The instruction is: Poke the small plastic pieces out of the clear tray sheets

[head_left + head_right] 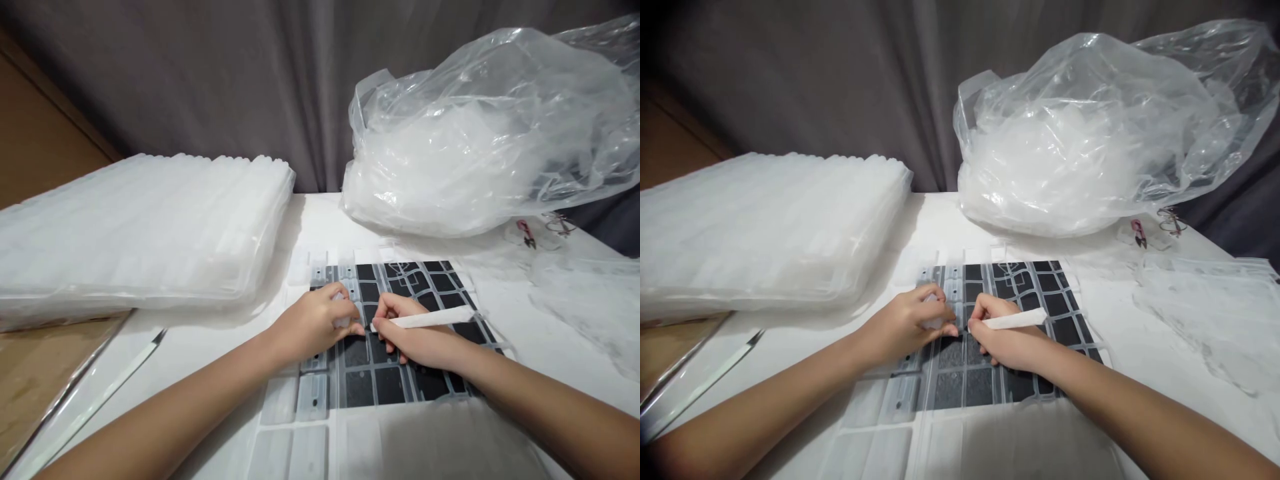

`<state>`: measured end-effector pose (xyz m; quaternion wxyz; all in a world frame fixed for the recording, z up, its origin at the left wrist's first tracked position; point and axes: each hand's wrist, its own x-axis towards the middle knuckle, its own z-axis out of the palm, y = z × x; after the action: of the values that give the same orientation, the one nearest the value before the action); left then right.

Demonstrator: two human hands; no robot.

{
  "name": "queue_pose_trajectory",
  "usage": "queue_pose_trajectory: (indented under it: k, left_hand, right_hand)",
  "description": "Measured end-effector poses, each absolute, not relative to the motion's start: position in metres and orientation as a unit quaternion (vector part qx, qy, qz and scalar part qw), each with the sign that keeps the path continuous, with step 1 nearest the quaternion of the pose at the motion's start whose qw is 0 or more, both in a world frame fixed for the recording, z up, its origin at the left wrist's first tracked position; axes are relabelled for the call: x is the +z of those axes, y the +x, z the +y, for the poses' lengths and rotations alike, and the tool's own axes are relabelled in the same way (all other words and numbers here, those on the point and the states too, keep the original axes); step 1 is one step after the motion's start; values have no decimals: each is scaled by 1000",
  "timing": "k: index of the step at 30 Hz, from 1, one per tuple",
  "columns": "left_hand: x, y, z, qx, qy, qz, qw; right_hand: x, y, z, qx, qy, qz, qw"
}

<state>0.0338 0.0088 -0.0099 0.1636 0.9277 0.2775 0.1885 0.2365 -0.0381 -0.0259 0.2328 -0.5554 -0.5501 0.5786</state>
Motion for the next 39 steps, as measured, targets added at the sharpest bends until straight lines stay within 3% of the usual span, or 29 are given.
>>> queue_pose_trajectory:
  k: [8, 11, 16, 18, 21, 25, 34, 39]
  left_hand:
    - [-12, 46, -1, 98, 949, 283, 96]
    - [-4, 39, 6, 187, 915, 303, 188]
    - [32, 8, 34, 414, 680, 499, 343]
    - [39, 0, 39, 391, 703, 493, 331]
    - [32, 0, 34, 239, 853, 383, 264]
    - [16, 8, 23, 85, 916, 337, 199]
    - [28, 11, 12, 200, 900, 331, 201]
    - [31, 14, 6, 213, 908, 306, 193]
  right_hand:
    - [-25, 234, -41, 419, -553, -680, 237]
    - [-26, 233, -40, 413, -547, -689, 234]
    - [-25, 232, -42, 423, -538, -686, 247]
    - [-23, 232, -41, 449, -541, -668, 243]
    - [-18, 233, -36, 530, -563, -588, 236]
    - [-11, 238, -18, 551, -564, -532, 307]
    - [-22, 222, 8, 604, -477, -481, 420]
    - [-40, 234, -2, 547, -517, -563, 340]
